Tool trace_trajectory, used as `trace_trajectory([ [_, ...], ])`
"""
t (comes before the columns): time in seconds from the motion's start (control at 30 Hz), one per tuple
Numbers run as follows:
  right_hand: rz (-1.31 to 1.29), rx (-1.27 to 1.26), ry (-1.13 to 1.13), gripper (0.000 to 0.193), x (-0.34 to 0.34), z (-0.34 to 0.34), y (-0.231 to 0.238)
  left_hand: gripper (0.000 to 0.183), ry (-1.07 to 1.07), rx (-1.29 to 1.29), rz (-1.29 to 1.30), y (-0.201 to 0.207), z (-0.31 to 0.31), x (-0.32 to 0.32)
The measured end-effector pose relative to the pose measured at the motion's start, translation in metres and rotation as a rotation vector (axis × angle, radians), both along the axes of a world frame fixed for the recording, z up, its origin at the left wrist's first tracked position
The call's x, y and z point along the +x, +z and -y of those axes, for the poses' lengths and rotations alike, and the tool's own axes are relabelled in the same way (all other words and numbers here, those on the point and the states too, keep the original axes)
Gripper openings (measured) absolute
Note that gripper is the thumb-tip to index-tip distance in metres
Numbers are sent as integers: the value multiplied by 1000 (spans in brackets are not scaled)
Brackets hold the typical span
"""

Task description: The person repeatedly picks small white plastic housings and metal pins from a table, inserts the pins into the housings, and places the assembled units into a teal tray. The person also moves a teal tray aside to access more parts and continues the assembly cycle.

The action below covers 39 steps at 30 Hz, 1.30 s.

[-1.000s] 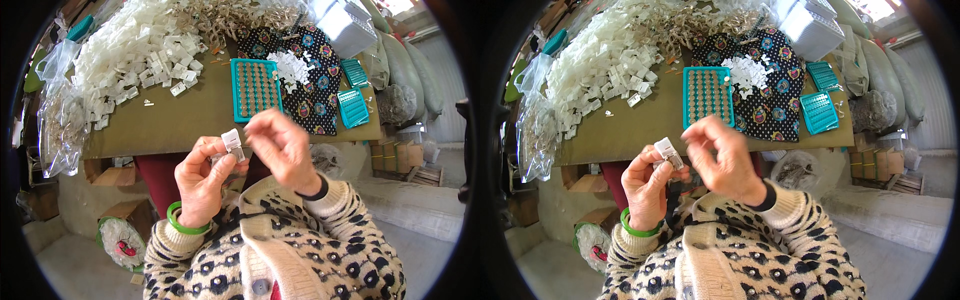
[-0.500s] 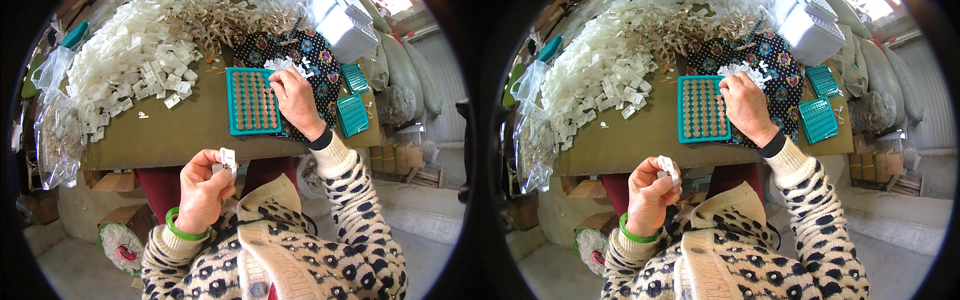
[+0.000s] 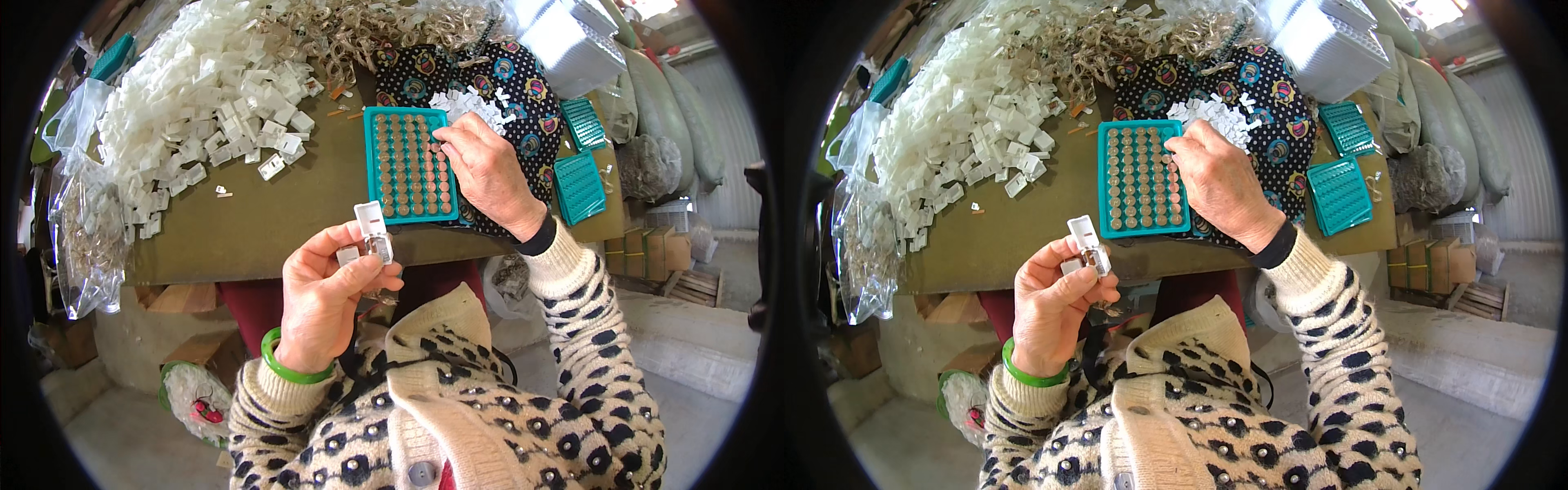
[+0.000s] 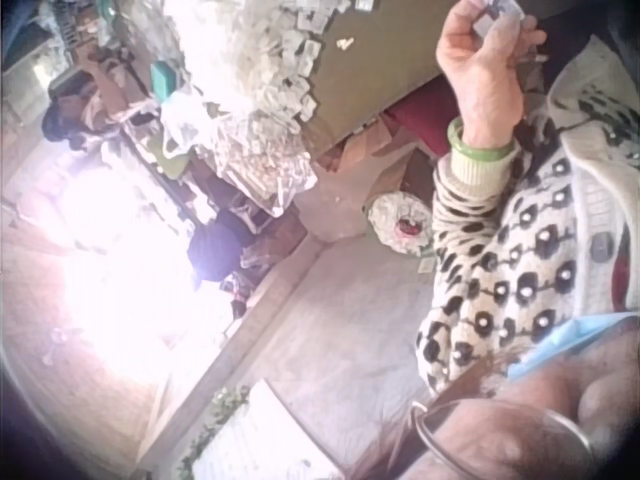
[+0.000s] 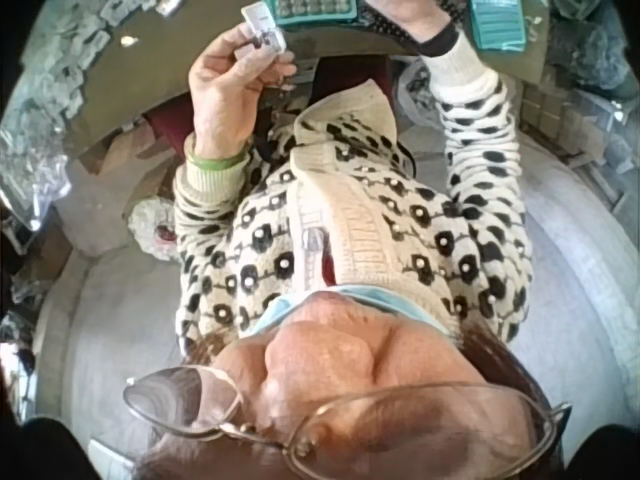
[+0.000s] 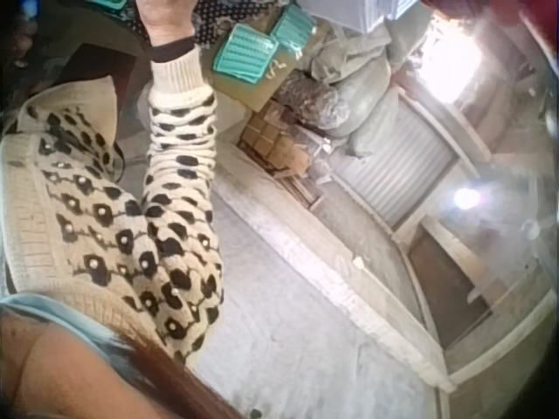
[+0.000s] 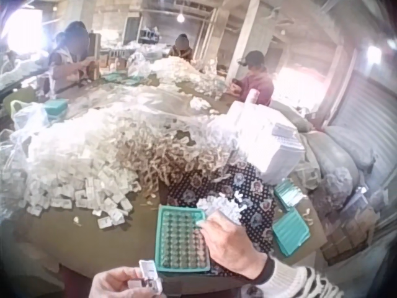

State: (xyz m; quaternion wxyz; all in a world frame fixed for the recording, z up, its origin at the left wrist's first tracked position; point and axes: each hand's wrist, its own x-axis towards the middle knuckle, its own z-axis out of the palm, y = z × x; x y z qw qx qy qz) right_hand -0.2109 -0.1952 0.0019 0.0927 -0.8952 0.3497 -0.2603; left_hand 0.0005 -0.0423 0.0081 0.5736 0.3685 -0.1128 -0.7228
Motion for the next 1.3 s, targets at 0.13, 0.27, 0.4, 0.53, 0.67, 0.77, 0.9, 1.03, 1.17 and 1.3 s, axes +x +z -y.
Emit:
trace_trajectory([
  [0.13, 1, 47, 5, 13, -5, 1, -1, 27, -18, 0, 27, 0, 3, 3],
  [0.27, -18, 91, 6, 9, -6, 6, 3, 36, 77, -81, -12, 1, 2, -2],
  [0.4, 162, 13, 11, 7, 6, -12, 13, 34, 93, -67, 105, 2, 0, -3],
  [0.53, 317, 106, 122, 11, 24, -59, 26, 33, 115, -65, 186, 2, -1, -5],
  [0.67, 280, -60, 213, 19, 44, -85, 25, 33, 84, -101, 242, 3, -4, -7],
  [0.77, 191, -171, 203, 19, 46, -92, 24, 33, 75, -131, 228, 3, -6, -9],
  [0.9, 281, 71, 209, 24, 42, -97, 30, 35, 96, -117, 233, 5, -9, -10],
  [1.03, 340, 168, 172, 33, 37, -102, 40, 34, 76, -109, 228, 6, -11, -10],
  [1.17, 403, 227, 136, 28, 38, -103, 39, 32, 57, -111, 221, 6, -11, -11],
  [1.3, 438, 136, 197, 33, 40, -97, 30, 32, 58, -103, 217, 6, -11, -11],
])
